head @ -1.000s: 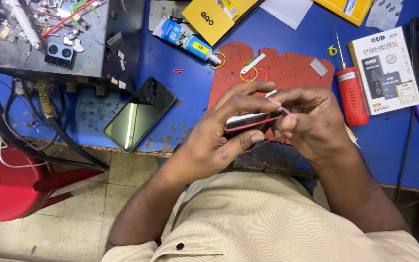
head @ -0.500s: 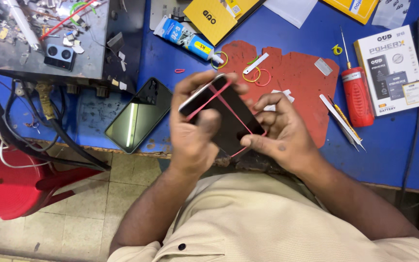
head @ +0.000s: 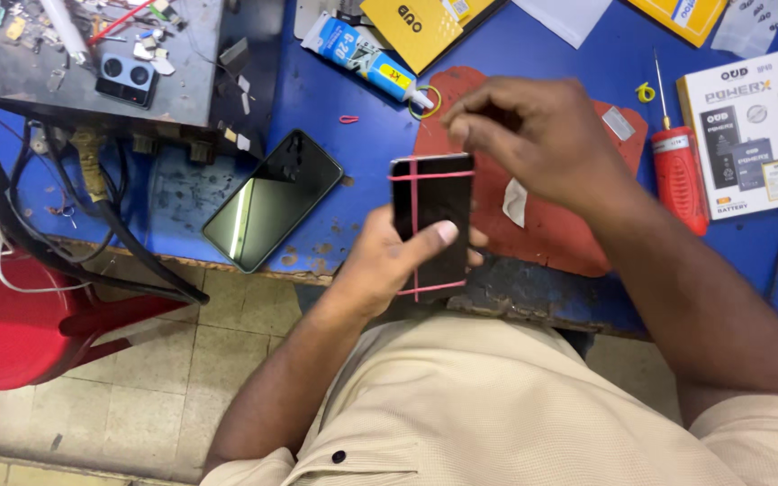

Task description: The person secures a smartphone with rubber bands, then removes the back cover and uses a screwdriver to detach internal components. The person handles the phone, rubber bands, and screwdriver throughout the process.

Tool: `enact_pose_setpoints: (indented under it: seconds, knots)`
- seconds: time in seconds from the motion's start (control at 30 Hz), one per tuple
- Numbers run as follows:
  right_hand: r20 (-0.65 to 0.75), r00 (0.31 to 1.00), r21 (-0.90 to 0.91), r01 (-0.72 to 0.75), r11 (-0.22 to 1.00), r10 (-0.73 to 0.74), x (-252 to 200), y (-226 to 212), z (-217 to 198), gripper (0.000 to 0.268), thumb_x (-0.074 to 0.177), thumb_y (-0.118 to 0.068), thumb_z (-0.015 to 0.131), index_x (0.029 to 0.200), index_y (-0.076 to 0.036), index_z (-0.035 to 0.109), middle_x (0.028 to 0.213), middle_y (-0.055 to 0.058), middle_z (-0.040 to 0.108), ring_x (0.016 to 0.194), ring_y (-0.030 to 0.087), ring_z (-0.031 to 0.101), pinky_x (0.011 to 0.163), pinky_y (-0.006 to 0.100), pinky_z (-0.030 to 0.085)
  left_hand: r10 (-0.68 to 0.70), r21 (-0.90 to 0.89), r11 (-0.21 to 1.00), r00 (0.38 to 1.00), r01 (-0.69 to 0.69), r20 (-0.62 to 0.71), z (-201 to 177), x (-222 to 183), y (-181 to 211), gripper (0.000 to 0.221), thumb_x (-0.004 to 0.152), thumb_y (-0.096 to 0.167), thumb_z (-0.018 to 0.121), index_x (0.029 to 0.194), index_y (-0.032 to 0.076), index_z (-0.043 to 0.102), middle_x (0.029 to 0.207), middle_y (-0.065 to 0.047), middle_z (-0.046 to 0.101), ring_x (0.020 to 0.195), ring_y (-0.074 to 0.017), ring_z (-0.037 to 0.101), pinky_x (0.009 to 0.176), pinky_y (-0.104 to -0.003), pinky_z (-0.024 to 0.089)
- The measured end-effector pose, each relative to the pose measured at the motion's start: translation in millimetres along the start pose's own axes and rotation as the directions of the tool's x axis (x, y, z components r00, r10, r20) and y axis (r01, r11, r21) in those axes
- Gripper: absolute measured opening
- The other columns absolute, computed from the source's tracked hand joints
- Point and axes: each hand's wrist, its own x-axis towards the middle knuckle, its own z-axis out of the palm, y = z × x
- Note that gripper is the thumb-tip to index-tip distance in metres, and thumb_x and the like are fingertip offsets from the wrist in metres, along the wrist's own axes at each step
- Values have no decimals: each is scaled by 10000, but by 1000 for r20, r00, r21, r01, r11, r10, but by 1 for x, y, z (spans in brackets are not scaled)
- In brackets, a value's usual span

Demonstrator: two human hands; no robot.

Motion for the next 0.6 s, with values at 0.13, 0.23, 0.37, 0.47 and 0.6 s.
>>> enact_pose_setpoints:
  seconds: [0.13,0.23,0.37,0.47,0.6]
  knots:
    - [43,943,-553,298,778,-330,28,31,10,161,919,-93,777,1073,-46,769,1016,118,700,926,313,668,778,424,551,170,-6,985,983,-171,-68,-9,-8,4,366,993,78,636,1315,-89,588,1158,-203,739,1015,-255,752,905,-400,624]
    - [127,932,-664,333,669,-338,38,40,18,92,920,-128,748,976,-55,740,989,102,675,957,313,654,759,446,548,250,-15,968,964,-252,-86,-12,-10,8,366,999,68,637,1324,-94,593,1155,-206,733,1020,-258,750,927,-403,624]
    - [190,932,-785,333,523,-309,41,34,22,131,1023,-152,691,957,-42,662,982,112,613,958,309,648,693,430,536,301,-44,951,948,-306,-105,-11,-8,11,355,1008,60,639,1332,-78,593,1155,-208,734,1010,-255,745,933,-416,625]
    - [64,949,-732,256,632,-310,31,19,17,127,988,-184,688,1022,-65,661,999,116,617,981,346,640,718,469,527,315,-27,946,938,-322,-148,-11,-8,14,330,1002,32,654,1309,-78,609,1147,-168,732,995,-217,734,913,-413,629]
    - [16,1000,-288,-2,958,7,-3,-3,10,139,1004,-158,578,1010,-20,575,963,126,569,848,259,590,724,410,493,415,261,887,906,-381,-85,-14,-10,12,339,979,66,664,1313,21,624,1216,-32,709,1060,-91,678,952,-286,567]
